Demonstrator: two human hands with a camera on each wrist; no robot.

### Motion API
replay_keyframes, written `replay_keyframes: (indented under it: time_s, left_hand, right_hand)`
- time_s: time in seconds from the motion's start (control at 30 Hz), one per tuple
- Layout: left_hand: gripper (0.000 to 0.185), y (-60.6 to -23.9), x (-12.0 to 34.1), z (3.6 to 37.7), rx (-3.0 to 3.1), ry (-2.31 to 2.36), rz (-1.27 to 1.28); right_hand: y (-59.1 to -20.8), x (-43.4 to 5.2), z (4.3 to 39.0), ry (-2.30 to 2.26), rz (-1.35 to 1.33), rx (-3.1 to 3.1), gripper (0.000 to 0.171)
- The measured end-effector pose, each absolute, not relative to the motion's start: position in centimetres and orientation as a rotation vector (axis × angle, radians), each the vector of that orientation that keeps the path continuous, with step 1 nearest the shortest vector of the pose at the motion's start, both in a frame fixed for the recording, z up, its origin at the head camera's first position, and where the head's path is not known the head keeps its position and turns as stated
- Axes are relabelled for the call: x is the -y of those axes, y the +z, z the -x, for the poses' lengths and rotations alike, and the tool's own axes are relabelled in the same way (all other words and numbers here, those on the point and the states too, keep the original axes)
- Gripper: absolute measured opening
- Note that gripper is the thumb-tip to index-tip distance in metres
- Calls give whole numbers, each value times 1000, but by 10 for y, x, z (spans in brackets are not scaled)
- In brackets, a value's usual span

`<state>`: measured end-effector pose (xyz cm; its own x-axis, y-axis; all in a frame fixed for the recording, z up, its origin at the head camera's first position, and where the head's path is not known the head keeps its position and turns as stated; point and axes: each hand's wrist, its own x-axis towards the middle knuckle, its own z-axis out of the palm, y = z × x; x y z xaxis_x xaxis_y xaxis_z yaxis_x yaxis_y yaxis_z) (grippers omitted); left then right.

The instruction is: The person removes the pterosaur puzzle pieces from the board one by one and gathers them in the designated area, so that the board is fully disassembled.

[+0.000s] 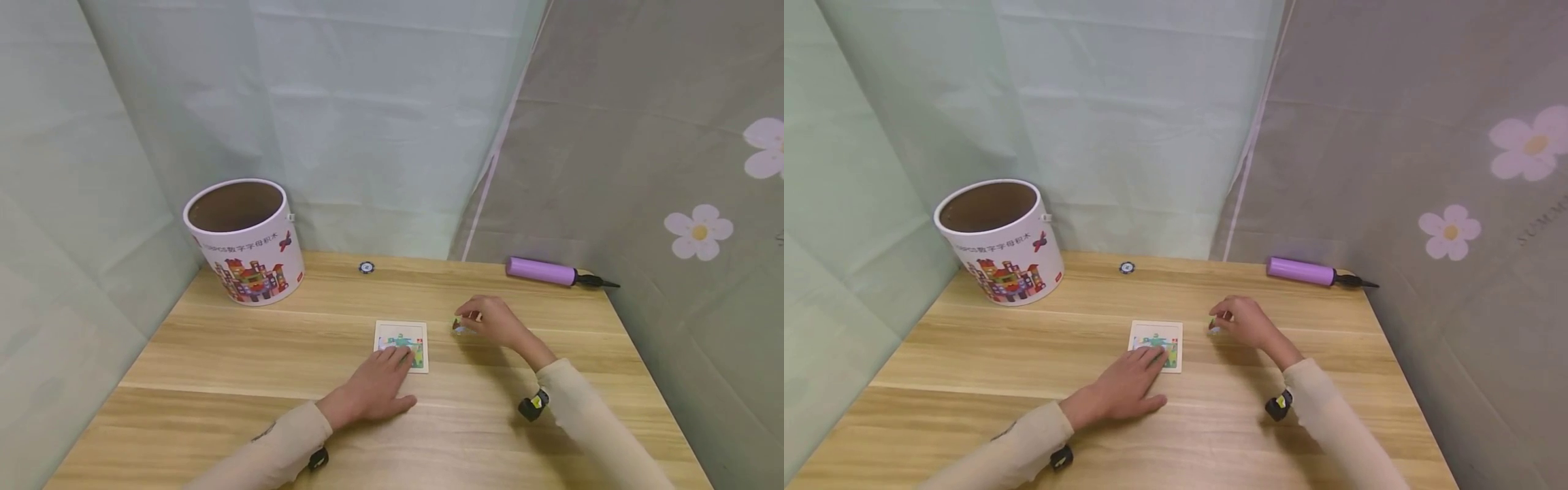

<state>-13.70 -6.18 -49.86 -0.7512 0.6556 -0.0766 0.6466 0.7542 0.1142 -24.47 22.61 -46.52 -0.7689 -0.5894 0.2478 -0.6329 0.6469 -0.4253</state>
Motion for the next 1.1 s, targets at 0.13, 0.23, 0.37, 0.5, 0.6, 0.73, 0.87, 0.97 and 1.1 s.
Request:
replay_keyframes:
  time_s: [0.13, 0.23, 0.37, 0.5, 0.6, 0.73, 0.87, 0.97, 1.1]
  left_hand:
    - [77, -497, 62, 130, -2819, 136, -1035]
    - [75, -498, 62, 128, -2810, 139, -1026]
    - [75, -499, 62, 127, -2811, 127, -1042]
    - [75, -501, 62, 126, -2817, 110, -1064]
    - [76, -504, 63, 126, -2822, 112, -1080]
    - [77, -507, 65, 125, -2833, 111, -1104]
    - [76, -506, 65, 124, -2834, 130, -1122]
    - [77, -505, 65, 124, -2828, 129, -1109]
    - [77, -504, 65, 124, -2818, 127, -1093]
  right_hand:
    - [-464, -206, 243, 807, -1071, 2769, 15]
    - [-465, -192, 243, 826, -1094, 2771, 15]
    - [-469, -175, 243, 856, -1114, 2785, 14]
    - [-474, -160, 244, 909, -1140, 2817, 15]
    - [-476, -148, 244, 935, -1155, 2846, 16]
    - [-482, -135, 247, 915, -1185, 2880, 17]
    - [-487, -123, 250, 911, -1223, 2897, 18]
    - [-490, -116, 253, 907, -1236, 2904, 18]
    - [-494, -107, 256, 904, -1266, 2893, 15]
